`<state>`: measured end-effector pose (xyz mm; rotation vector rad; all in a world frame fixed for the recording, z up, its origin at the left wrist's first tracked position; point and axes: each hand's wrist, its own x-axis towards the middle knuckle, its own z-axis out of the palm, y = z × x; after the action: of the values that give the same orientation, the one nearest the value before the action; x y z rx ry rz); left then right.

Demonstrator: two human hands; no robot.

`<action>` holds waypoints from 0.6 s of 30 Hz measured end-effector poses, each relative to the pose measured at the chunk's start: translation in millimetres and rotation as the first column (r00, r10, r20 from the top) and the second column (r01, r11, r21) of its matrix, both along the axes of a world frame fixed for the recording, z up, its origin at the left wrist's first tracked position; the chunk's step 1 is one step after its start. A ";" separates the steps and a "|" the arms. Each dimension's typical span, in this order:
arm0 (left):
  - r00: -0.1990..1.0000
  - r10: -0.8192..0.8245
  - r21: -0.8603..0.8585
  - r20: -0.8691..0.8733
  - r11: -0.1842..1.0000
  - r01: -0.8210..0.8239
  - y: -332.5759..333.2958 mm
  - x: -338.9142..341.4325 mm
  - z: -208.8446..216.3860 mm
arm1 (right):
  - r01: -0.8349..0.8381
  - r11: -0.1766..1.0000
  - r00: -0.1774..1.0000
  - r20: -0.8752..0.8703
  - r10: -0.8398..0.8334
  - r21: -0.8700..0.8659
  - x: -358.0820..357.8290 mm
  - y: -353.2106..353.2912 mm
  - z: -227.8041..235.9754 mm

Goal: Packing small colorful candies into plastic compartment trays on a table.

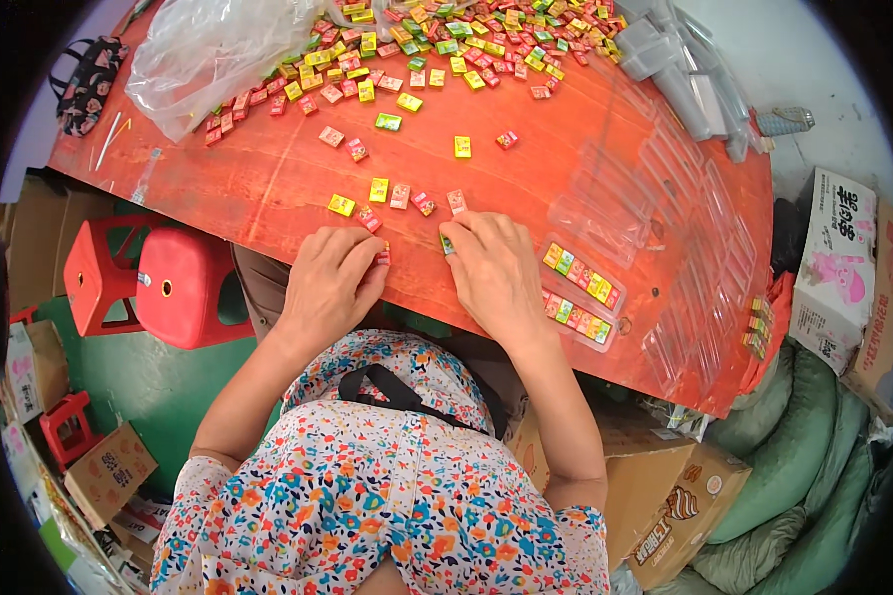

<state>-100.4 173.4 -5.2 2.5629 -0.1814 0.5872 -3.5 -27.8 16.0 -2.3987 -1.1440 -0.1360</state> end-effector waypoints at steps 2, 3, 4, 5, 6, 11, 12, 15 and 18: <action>1.000 -0.003 -0.001 0.020 1.000 0.003 4.4 -0.9 -1.1 | -0.002 1.000 1.000 -0.013 0.001 -0.020 -0.6 0.8 -0.3; 1.000 0.001 0.000 0.020 1.000 -0.001 8.0 -0.8 -2.1 | 0.000 1.000 1.000 0.000 0.000 -0.026 -0.7 1.6 -0.5; 0.999 0.019 0.021 0.051 1.000 -0.020 12.5 -0.5 -3.6 | 0.002 0.999 1.000 0.014 -0.001 -0.032 -1.0 2.1 -0.8; 0.996 0.036 0.042 0.083 0.998 -0.040 17.6 -0.6 -4.9 | -0.002 1.000 1.000 0.013 0.002 -0.030 -1.7 2.6 0.2; 0.996 0.063 0.092 0.071 0.993 -0.069 24.5 -0.8 -3.0 | 0.040 0.998 0.999 0.000 -0.041 -0.054 -3.3 2.6 2.9; 0.972 0.215 0.196 0.098 0.953 -0.230 60.0 23.1 -2.1 | 0.183 0.980 0.983 0.031 -0.181 -0.077 8.3 9.7 -0.3; 0.979 0.182 0.205 0.096 0.958 -0.198 61.6 29.5 3.4 | 0.180 0.981 0.984 0.008 -0.180 -0.073 12.5 11.6 -1.0; 0.996 0.007 0.137 0.087 0.990 -0.019 49.1 46.6 23.0 | 0.141 0.989 0.989 -0.028 -0.143 -0.055 23.0 17.7 -0.6; 0.989 -0.074 0.126 -0.127 0.988 0.090 38.0 60.2 28.7 | 0.043 0.999 0.998 -0.037 -0.044 -0.021 34.5 18.0 3.6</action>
<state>-40.1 211.4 23.4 2.6940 -0.2915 0.3987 30.9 -9.9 19.6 -2.4344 -1.0819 -0.0939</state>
